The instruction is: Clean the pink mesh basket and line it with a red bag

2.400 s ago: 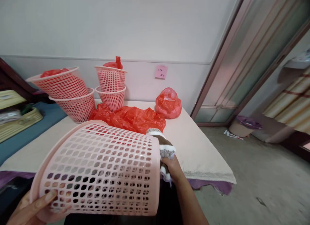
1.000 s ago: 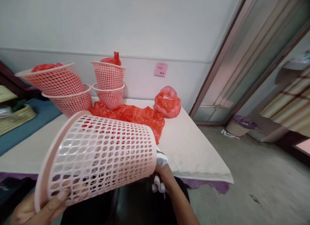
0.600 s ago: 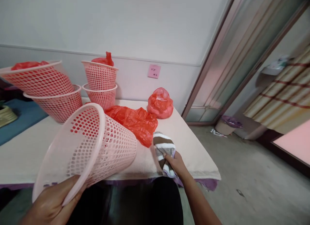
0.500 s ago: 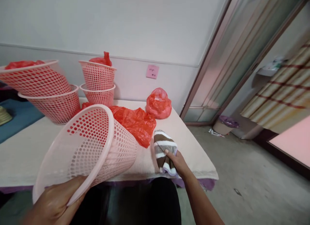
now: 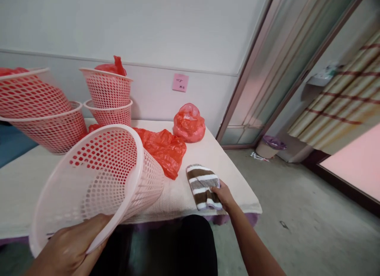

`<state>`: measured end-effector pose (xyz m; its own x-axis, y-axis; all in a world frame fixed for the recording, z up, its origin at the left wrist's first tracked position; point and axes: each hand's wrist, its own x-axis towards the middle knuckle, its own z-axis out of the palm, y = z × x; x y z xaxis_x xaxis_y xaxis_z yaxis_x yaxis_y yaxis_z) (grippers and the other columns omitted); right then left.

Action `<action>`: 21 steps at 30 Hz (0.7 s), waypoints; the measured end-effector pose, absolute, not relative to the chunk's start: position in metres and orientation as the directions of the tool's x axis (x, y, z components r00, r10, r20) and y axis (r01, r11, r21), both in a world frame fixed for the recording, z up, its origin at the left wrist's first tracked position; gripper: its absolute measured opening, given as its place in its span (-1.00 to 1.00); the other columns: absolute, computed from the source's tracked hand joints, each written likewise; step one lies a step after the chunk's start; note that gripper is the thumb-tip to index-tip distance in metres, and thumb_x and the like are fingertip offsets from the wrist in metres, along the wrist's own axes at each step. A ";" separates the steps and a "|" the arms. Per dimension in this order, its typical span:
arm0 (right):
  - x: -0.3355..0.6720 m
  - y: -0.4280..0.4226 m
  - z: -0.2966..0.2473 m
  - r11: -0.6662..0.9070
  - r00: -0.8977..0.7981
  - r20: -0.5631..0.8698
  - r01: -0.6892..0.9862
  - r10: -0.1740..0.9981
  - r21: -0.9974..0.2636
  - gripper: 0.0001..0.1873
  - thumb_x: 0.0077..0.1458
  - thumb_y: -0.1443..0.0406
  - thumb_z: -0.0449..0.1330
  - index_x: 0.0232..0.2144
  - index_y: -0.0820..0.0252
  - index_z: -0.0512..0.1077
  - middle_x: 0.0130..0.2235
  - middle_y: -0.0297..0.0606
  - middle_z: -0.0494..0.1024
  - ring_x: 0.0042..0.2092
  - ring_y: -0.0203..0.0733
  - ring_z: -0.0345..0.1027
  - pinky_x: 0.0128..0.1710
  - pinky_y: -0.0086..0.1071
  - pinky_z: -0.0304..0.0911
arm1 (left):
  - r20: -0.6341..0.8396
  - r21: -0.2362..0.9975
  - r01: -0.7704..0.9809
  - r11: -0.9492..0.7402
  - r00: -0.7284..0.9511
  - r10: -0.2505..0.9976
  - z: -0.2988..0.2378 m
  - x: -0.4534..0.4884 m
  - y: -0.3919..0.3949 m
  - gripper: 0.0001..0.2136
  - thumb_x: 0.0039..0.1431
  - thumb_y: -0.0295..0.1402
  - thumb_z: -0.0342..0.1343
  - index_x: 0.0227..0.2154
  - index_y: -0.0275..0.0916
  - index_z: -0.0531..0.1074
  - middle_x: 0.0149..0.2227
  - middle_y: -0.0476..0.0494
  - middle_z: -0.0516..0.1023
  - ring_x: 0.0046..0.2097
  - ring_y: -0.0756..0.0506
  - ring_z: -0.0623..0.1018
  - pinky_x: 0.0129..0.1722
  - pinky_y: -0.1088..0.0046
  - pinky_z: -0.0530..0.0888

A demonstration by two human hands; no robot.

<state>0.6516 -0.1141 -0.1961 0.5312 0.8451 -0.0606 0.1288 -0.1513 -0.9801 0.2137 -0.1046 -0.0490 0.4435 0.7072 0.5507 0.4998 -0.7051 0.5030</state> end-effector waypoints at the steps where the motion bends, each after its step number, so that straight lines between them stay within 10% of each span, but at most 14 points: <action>1: 0.655 -0.112 -0.193 -0.155 0.545 -0.046 0.155 0.837 -0.976 -0.51 -0.18 0.19 0.22 -0.14 0.27 0.45 -0.27 -0.23 0.62 -0.29 -0.08 0.48 -0.28 -0.28 0.38 | 0.522 0.478 0.505 -0.719 0.494 0.695 -0.047 0.212 -0.102 -0.75 0.25 -0.22 0.00 -0.09 0.05 0.51 -0.35 -0.02 0.63 -0.33 -0.11 0.62 -0.41 0.53 0.48; 13: 0.671 -0.122 -0.190 -0.388 0.772 0.210 0.510 0.600 -0.768 -0.48 -0.06 0.21 0.08 -0.03 0.36 0.38 0.06 0.23 0.31 0.17 0.36 0.05 0.15 0.24 -0.20 | 0.632 0.072 0.539 -0.839 0.626 0.456 -0.038 0.206 -0.081 -0.73 0.18 -0.30 0.14 -0.05 -0.09 0.44 -0.19 -0.03 0.63 -0.16 -0.10 0.59 0.00 0.40 0.37; 21: 0.571 -0.069 -0.192 -0.049 0.509 0.209 0.448 0.835 -0.893 -0.76 -0.02 0.23 0.21 -0.25 0.17 0.49 -0.18 -0.12 0.50 -0.06 0.05 0.31 0.06 -0.05 0.18 | 0.604 0.128 0.470 -0.873 0.661 0.445 -0.033 0.246 -0.095 -0.76 0.18 -0.32 0.18 -0.09 -0.20 0.40 -0.28 -0.14 0.58 -0.24 -0.14 0.51 -0.19 0.28 0.35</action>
